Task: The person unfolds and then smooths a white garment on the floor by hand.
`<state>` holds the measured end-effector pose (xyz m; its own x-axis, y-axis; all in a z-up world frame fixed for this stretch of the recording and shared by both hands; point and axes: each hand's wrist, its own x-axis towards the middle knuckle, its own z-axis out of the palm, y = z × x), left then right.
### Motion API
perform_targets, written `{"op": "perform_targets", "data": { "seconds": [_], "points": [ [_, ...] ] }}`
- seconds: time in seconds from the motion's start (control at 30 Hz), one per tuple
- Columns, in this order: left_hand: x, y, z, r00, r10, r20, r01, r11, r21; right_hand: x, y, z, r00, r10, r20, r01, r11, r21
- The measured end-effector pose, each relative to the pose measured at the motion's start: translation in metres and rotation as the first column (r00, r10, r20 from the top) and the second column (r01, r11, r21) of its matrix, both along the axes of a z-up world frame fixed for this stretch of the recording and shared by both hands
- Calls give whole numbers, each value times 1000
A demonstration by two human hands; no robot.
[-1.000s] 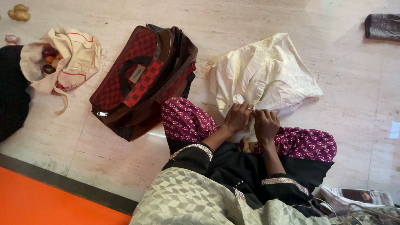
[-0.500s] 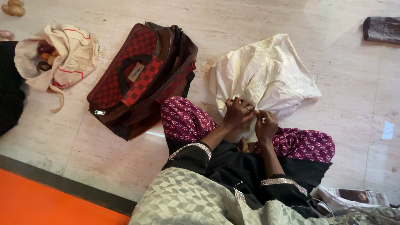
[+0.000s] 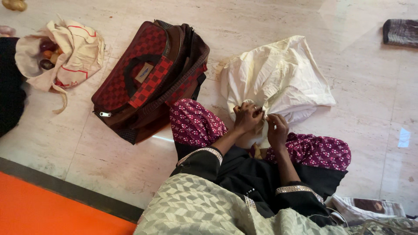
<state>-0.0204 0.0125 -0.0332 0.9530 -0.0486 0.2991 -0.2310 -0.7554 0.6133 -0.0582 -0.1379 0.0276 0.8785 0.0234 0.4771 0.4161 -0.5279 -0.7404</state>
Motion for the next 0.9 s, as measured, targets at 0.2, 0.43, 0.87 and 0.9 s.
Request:
{"op": "perform_targets", "data": {
  "seconds": [0.2,0.43,0.87,0.9],
  "points": [
    [16,-2,-17,992,48,-120,-63,990,-127,5,-15,-64,990,-90,-112,95,995,36],
    [66,101,17,758,441,-480,-520,-34,-853,38,-113,-109,746,-464,-477,659,418,625],
    [-7,24,50,760,-160,-630,262,962,71,24,-51,-36,883,-150,-445,53,973,-223],
    [-14,23,44,719,-39,-694,203,967,156,24,-46,-26,882,-146,-447,50,974,-219]
  ]
}}
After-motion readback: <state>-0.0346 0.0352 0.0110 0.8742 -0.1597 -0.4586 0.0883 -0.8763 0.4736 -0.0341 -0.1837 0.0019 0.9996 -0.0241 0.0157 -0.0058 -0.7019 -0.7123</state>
